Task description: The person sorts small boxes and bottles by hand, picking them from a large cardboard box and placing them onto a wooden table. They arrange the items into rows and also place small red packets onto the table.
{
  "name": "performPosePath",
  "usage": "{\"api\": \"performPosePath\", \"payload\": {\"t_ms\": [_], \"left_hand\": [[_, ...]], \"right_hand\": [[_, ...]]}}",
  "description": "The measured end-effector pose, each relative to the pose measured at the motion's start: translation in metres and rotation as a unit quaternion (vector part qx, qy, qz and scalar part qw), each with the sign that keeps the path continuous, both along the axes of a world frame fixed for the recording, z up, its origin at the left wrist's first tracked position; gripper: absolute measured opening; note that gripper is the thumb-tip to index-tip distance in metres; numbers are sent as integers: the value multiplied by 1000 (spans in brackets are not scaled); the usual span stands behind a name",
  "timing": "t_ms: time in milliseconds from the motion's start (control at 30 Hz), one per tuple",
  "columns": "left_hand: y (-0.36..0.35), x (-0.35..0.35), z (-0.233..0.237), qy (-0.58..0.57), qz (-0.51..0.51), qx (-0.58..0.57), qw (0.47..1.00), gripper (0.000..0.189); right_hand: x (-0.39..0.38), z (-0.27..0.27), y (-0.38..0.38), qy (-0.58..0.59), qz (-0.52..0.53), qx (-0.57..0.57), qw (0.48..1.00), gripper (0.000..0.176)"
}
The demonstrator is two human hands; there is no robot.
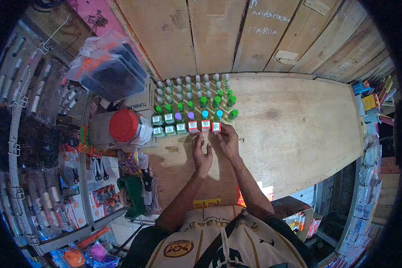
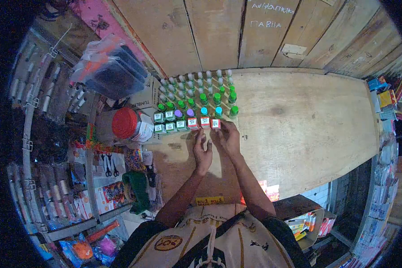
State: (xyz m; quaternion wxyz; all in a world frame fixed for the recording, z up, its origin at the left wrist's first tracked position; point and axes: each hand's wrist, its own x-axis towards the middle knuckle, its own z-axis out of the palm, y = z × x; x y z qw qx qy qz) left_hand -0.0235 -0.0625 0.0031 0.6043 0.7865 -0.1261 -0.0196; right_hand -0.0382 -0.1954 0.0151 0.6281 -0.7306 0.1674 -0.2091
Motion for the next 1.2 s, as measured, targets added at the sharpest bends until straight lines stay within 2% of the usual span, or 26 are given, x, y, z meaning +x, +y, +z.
{"api": "performPosePath", "payload": {"t_ms": [67,167,300,467,567,767,967,1067,1200], "left_hand": [[2,-6,-22,5,-2,-5,1000,55],[-3,-15,-11,5,10,-20,1000,55],[-6,-23,-7,10,14,-21,1000,56],[-10,-22,10,14,-44,8,999,56],[-15,-20,11,9,-75,18,997,59],[-19,-14,0,-11,-109,45,993,66],[-19,-7,-15,26,-131,51,990,73],[-18,-4,-11,25,-138,44,989,74],[-19,-7,-4,28,-121,44,991,74]], "right_hand": [[-2,-4,-8,-35,22,8,999,39],[-6,16,-14,-23,49,23,998,39],[-4,9,-18,-13,35,0,999,39],[-5,3,-20,6,18,-23,1000,36],[-8,20,-16,84,-5,-53,995,36],[-9,30,-9,97,-32,2,995,38],[-9,3,-8,52,-36,-116,991,36],[-11,17,-7,78,-18,-71,994,36],[-7,3,-3,71,-50,-44,995,33]]}}
